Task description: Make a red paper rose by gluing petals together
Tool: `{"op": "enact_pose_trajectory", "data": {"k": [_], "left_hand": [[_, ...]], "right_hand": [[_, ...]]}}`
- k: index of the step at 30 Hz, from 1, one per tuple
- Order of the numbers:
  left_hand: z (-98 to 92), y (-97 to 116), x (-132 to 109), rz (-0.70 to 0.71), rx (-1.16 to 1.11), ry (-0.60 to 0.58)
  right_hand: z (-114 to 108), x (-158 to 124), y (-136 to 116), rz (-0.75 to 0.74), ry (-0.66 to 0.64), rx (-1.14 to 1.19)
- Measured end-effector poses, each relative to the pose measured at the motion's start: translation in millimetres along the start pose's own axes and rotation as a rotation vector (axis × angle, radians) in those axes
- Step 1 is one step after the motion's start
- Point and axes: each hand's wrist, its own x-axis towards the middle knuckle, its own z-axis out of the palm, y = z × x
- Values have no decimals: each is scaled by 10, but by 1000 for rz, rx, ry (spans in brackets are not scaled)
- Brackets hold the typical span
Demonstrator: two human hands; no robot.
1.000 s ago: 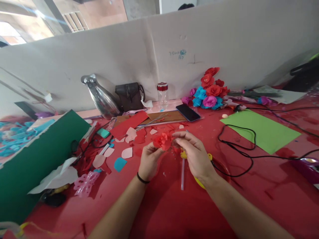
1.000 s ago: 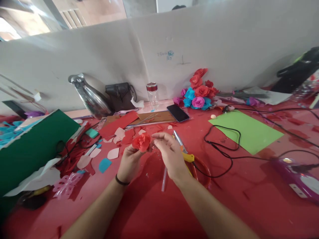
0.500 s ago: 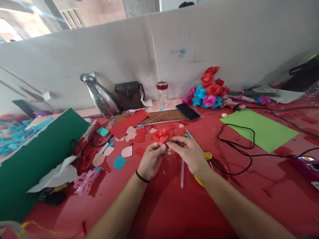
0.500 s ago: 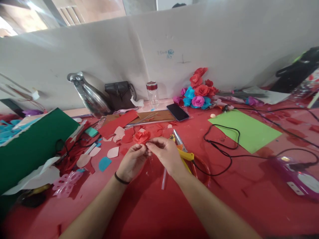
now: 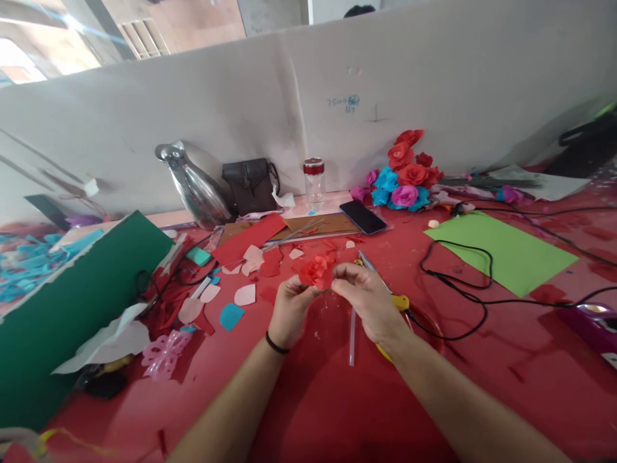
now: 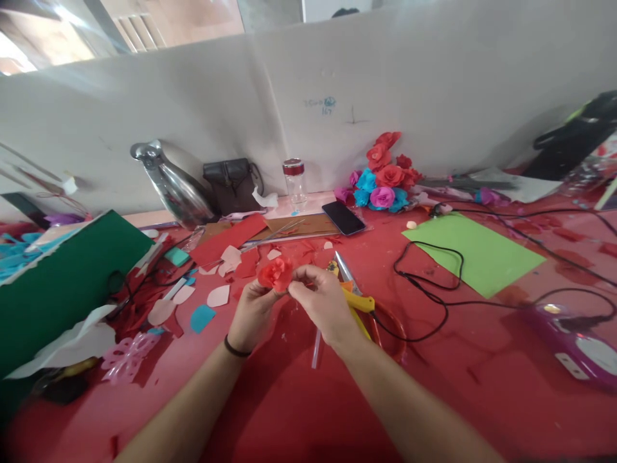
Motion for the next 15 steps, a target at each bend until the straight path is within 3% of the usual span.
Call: {"op": "enact_pose_trajectory", "data": {"k": [15], "left_hand": [[-41,-26,8,102,159,49]], "right_hand": [[-13,-36,-45,-52,14,-94]]}}
